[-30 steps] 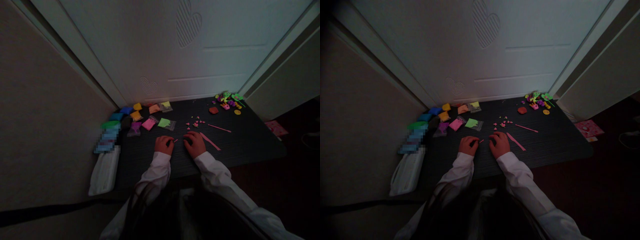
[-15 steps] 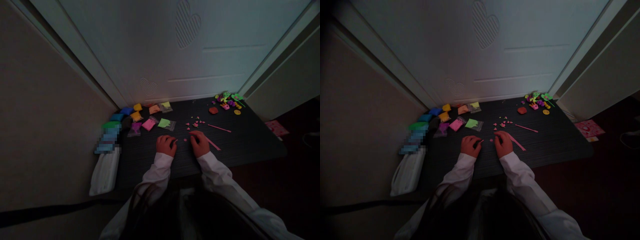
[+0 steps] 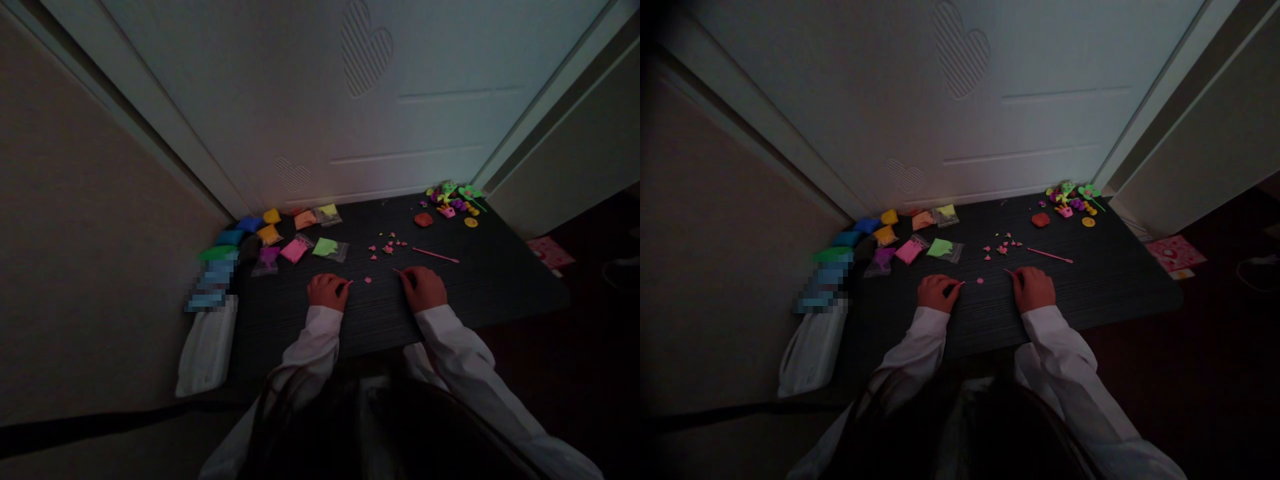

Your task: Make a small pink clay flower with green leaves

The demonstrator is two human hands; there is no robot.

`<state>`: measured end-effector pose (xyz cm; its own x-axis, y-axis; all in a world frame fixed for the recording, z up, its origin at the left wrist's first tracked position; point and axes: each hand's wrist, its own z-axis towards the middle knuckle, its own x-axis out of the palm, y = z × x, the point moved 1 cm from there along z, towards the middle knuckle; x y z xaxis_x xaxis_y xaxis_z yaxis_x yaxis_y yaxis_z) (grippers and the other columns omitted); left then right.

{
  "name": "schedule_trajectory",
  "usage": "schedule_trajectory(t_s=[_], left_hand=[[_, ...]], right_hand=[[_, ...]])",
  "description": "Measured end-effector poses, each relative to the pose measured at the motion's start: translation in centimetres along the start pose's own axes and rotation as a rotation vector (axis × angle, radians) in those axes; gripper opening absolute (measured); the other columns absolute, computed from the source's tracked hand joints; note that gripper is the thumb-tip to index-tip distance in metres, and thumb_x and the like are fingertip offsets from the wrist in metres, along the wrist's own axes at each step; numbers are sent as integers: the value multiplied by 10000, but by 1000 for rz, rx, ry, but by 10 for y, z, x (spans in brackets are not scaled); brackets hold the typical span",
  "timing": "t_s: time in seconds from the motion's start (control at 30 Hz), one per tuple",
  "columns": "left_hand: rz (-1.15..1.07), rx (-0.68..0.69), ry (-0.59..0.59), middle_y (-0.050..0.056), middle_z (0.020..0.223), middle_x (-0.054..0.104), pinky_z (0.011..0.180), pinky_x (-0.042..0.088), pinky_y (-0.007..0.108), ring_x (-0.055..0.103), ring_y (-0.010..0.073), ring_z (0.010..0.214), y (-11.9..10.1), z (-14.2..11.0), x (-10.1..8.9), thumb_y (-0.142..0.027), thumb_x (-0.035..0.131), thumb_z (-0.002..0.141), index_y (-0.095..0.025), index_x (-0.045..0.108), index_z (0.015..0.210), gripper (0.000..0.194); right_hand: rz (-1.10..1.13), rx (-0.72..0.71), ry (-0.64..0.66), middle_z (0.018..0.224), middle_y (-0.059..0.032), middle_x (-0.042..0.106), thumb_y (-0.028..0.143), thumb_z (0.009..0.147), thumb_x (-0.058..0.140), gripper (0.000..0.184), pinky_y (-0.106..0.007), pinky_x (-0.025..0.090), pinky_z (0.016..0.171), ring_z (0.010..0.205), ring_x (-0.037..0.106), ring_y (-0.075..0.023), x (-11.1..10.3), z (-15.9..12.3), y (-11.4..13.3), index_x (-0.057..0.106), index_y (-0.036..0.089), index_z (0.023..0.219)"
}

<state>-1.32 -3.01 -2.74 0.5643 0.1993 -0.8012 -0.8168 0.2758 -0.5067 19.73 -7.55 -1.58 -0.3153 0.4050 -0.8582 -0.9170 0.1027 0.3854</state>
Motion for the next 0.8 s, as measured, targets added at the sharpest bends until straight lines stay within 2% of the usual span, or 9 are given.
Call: schedule_trajectory(t_s=[0.1,0.2,0.27,0.37,0.5,0.67,0.8], left_hand=[[-4,10,4,34,760,605,710,323,353,450,220,832,-1,0,-1,-312,559,634,-229,636,650,115],[-1,15,8,35,755,606,703,326,349,453,220,826,-1,-1,-1,-330,559,631,-225,635,647,131],[7,20,11,39,759,607,701,327,349,455,222,822,-1,-1,-1,-337,561,626,-222,637,652,141],[21,30,9,40,760,609,702,327,347,457,220,821,-1,-1,-1,-331,558,629,-221,642,661,143],[38,27,15,32,762,610,700,327,334,457,212,828,-2,-1,-2,-324,554,632,-222,642,659,138],[59,-22,65,21,787,609,711,323,326,455,202,846,-4,0,-4,-335,539,645,-228,641,676,151],[59,-21,80,18,799,611,717,318,326,452,199,852,-3,0,-3,-328,533,648,-228,641,687,153]], right_hand=[[155,-15,8,785,-46,580,339,777,400,218,-273,405,594,674,536,-152,0,-9,17,533,194,870],[265,-101,48,784,-44,569,325,786,387,212,-254,428,586,694,542,-146,5,-21,43,525,206,894],[294,-176,112,849,-61,566,270,799,363,229,-258,439,664,776,539,-152,10,-27,59,512,194,955],[249,-183,150,954,-86,541,228,797,349,270,-269,443,703,859,529,-170,17,-30,74,498,191,1019],[112,-206,234,1023,-82,513,215,803,330,304,-262,440,706,888,526,-172,20,-27,81,482,223,1066],[-62,-159,394,1008,-50,509,240,829,275,303,-233,427,620,850,539,-148,13,-21,90,462,253,1068],[-97,-177,430,998,-37,508,260,843,242,308,-220,408,611,843,537,-134,8,-20,94,441,258,1078]])
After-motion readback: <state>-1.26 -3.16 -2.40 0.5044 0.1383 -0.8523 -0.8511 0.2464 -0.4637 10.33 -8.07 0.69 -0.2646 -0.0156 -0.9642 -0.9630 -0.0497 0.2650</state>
